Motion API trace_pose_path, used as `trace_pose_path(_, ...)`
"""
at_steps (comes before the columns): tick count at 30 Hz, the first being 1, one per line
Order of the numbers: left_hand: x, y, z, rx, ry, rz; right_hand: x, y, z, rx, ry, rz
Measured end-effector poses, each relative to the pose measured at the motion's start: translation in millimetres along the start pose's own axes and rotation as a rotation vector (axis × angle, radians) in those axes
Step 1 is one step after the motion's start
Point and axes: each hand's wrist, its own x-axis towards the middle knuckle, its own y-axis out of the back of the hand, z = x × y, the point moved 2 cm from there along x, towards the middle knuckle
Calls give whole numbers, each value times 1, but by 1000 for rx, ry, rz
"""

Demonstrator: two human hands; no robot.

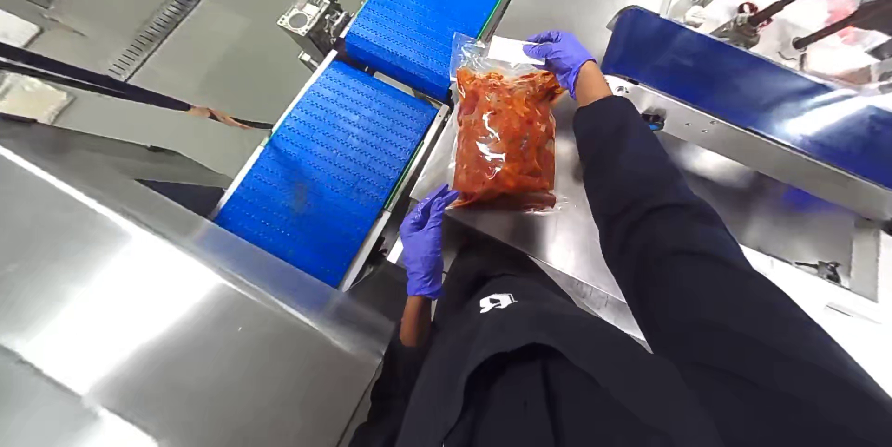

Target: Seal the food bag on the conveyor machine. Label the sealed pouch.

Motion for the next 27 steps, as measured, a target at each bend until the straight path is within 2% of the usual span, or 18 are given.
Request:
trace_pose_path(6, 14, -17, 4, 7, -5, -21, -23, 9, 0, -74, 12, -93)
trace_pose_path(12, 26, -36, 6, 3, -25, -47, -64, -14, 11, -157, 36, -118)
trace_pose_path(17, 27, -45, 5, 16, -16, -98, -72, -27, 32, -204, -7, -22)
trace_pose_path(23, 25, -49, 5, 13, -39, -124, -71, -25, 34, -196, -12, -17)
trace_pose_path(27, 28, -51, 4, 71, -42, -139, -78, -28, 32, -313, -17, 79)
